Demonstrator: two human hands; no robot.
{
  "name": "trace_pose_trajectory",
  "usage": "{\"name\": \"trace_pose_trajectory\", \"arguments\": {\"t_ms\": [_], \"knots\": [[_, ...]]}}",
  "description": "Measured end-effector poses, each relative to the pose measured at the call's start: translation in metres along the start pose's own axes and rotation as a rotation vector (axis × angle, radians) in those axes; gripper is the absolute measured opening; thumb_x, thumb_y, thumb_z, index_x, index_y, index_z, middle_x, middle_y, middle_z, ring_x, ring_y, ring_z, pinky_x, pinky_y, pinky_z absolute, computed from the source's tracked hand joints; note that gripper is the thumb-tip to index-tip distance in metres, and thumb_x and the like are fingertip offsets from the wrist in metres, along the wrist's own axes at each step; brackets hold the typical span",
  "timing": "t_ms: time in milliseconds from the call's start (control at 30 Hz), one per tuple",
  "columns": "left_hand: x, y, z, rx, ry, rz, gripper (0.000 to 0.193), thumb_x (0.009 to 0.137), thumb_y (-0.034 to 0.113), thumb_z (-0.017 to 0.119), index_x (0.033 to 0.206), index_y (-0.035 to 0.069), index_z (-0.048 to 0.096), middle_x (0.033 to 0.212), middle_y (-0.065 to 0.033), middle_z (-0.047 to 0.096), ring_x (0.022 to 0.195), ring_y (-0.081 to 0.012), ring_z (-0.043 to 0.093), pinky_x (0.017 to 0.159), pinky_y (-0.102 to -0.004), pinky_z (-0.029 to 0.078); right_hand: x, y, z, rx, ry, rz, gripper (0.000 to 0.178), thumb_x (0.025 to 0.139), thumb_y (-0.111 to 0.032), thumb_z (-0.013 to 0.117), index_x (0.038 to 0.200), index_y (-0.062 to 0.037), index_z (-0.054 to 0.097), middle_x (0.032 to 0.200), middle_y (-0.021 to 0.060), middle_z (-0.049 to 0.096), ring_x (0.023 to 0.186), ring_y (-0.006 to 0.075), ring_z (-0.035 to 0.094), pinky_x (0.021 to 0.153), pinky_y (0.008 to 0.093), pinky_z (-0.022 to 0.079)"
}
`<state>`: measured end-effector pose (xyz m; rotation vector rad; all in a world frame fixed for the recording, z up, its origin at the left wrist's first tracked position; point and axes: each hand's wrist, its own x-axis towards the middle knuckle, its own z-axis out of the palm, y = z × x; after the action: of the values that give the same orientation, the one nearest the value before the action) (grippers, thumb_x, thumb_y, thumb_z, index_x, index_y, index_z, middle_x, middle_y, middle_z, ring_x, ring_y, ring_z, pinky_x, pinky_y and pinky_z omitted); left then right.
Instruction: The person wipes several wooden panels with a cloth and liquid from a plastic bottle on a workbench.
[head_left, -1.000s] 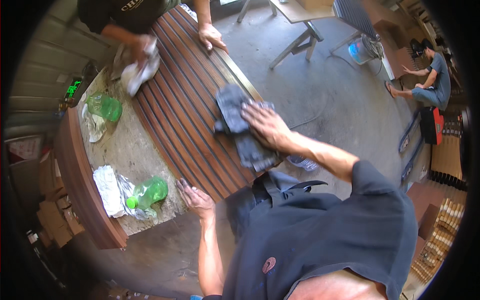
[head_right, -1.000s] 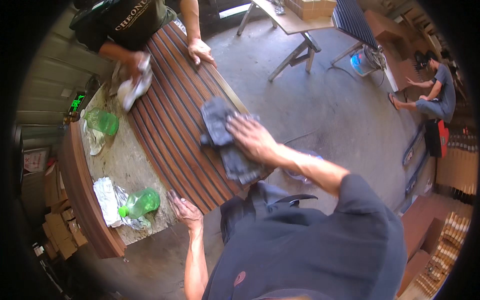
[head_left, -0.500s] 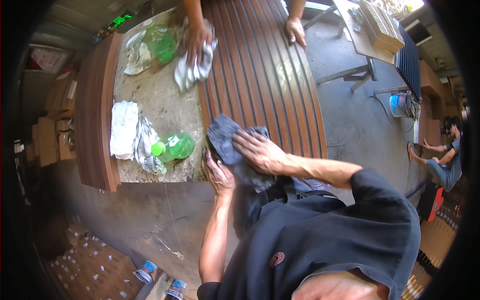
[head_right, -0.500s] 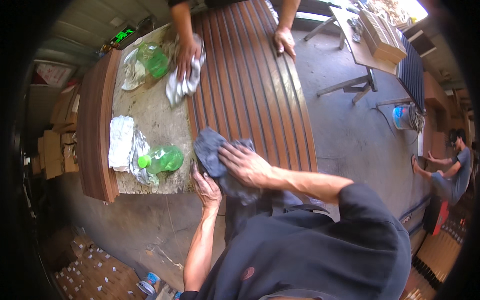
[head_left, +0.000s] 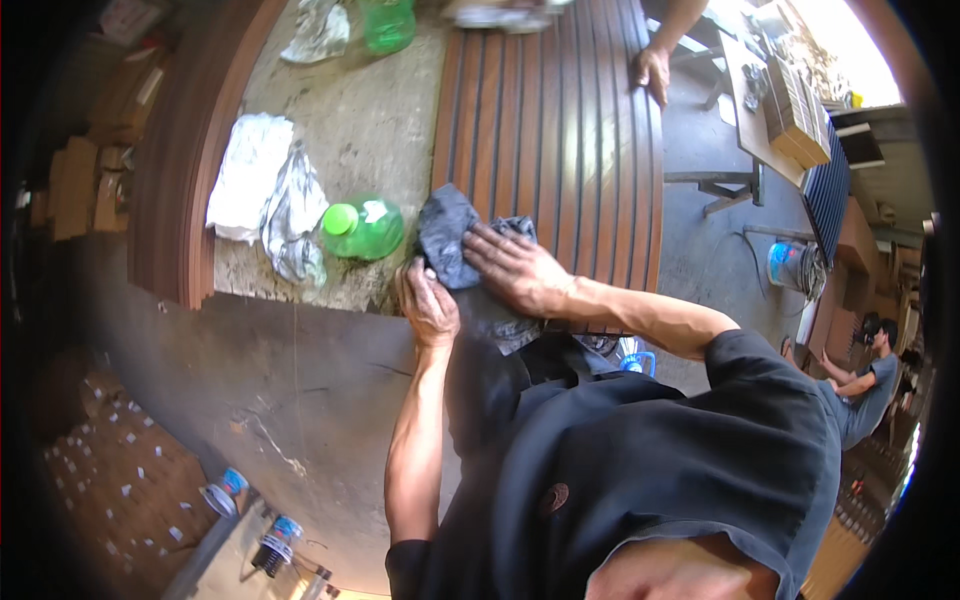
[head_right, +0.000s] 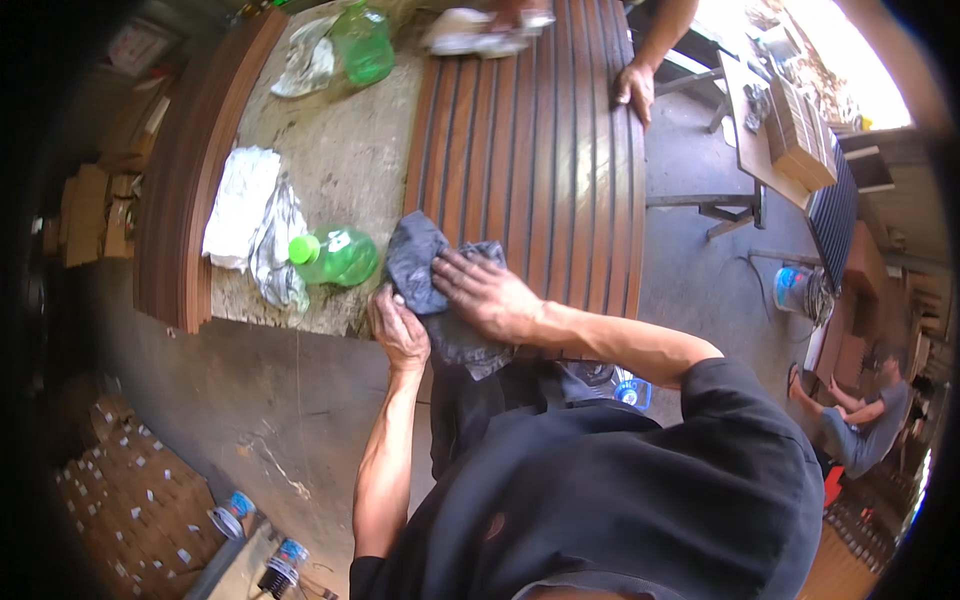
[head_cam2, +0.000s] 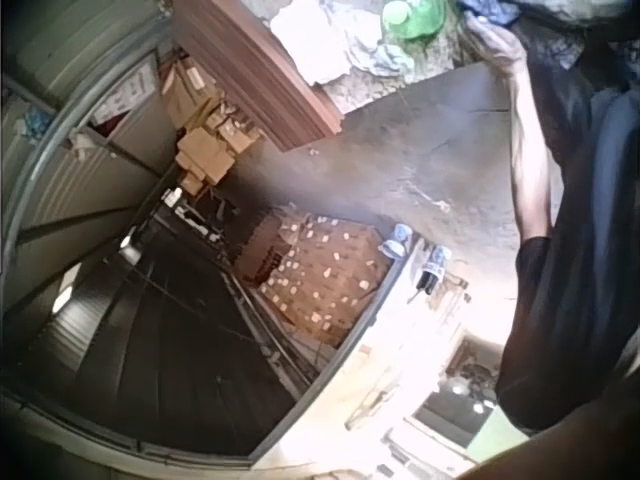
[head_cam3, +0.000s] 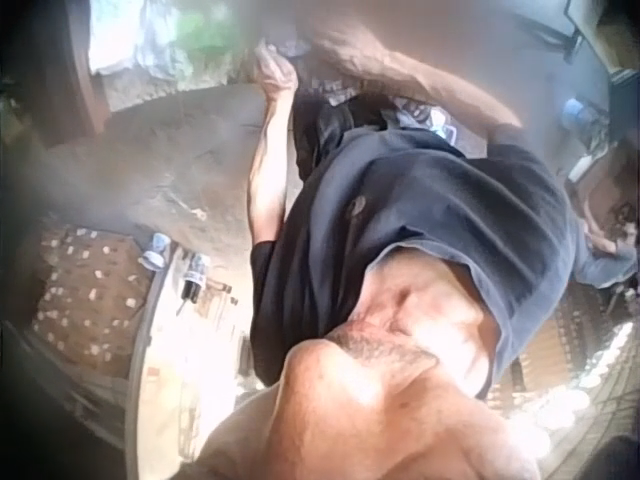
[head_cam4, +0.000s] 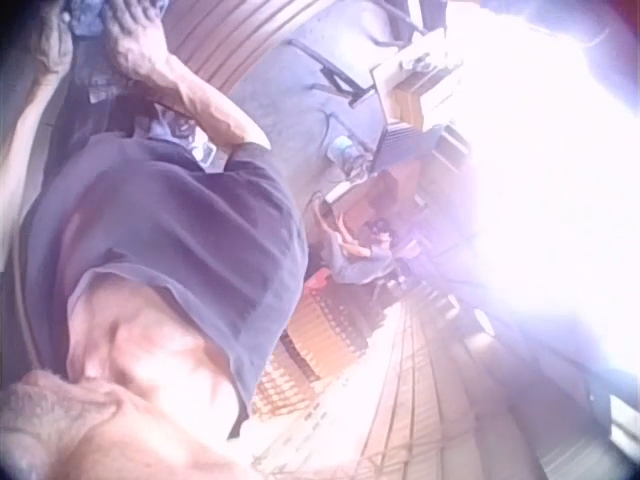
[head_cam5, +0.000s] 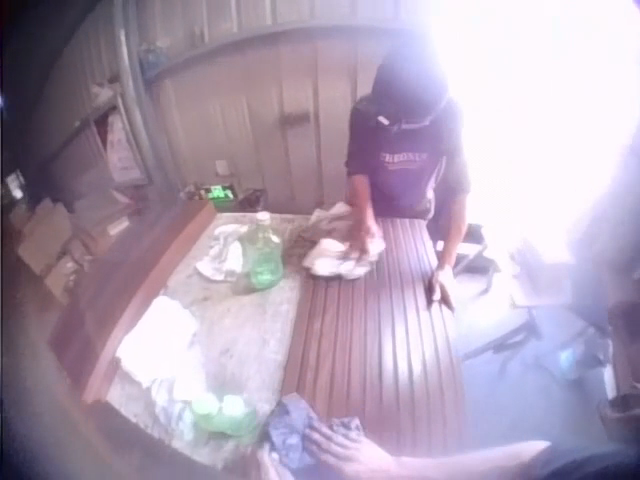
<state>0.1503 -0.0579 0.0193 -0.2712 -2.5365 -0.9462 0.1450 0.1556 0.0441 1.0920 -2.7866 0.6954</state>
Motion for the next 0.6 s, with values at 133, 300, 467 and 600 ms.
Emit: {"name": "trace_pose_trajectory", "arguments": {"t_ms": [133, 300, 467, 600], "knots": [[0.016, 0.014, -0.013, -0.054, 0.079, -0.015, 0.029, 0.104, 0.014, 0.042, 0.115, -0.008, 0.058, 0.112, -0.0244, 0.063, 0.103, -0.0417, 0.058, 0.094, -0.0500, 0.044, 0.046, 0.062, -0.015, -0.043, 0.193, 0.053, 0.048, 0.092, -0.015, 0.055, 0.136, 0.0033, 0.053, 0.146, 0.0235, 0.049, 0.140, 0.0364, 0.043, 0.113, 0.0523, 0.038], [-0.041, 0.008, -0.023, -0.030, 0.064, 0.001, 0.033, 0.104, 0.013, 0.039, 0.120, -0.009, 0.058, 0.130, -0.0280, 0.059, 0.125, -0.0474, 0.052, 0.106, -0.0505, 0.040, 0.056, 0.044, 0.020, -0.191, 0.272, 0.182, 0.047, 0.090, -0.014, 0.055, 0.133, 0.0055, 0.054, 0.147, 0.0265, 0.046, 0.141, 0.0431, 0.039, 0.116, 0.0541, 0.034], [-0.065, -0.024, -0.027, -0.019, -0.071, 0.016, 0.035, 0.104, 0.012, 0.036, 0.123, -0.010, 0.057, 0.132, -0.0279, 0.057, 0.125, -0.0467, 0.051, 0.107, -0.0512, 0.039, -0.002, -0.034, 0.023, 0.067, 0.095, -0.173, 0.041, 0.091, -0.010, 0.055, 0.129, 0.0045, 0.059, 0.146, 0.0265, 0.048, 0.141, 0.0362, 0.044, 0.115, 0.0551, 0.037], [-0.040, -0.001, -0.021, -0.088, -0.006, 0.038, 0.034, 0.105, 0.011, 0.035, 0.123, -0.009, 0.056, 0.134, -0.0246, 0.057, 0.130, -0.0435, 0.048, 0.111, -0.0506, 0.037, 0.025, 0.066, -0.014, -0.080, 0.286, 0.154, 0.047, 0.086, -0.006, 0.056, 0.131, 0.0072, 0.054, 0.140, 0.0277, 0.051, 0.137, 0.0374, 0.045, 0.115, 0.0481, 0.037]]}}
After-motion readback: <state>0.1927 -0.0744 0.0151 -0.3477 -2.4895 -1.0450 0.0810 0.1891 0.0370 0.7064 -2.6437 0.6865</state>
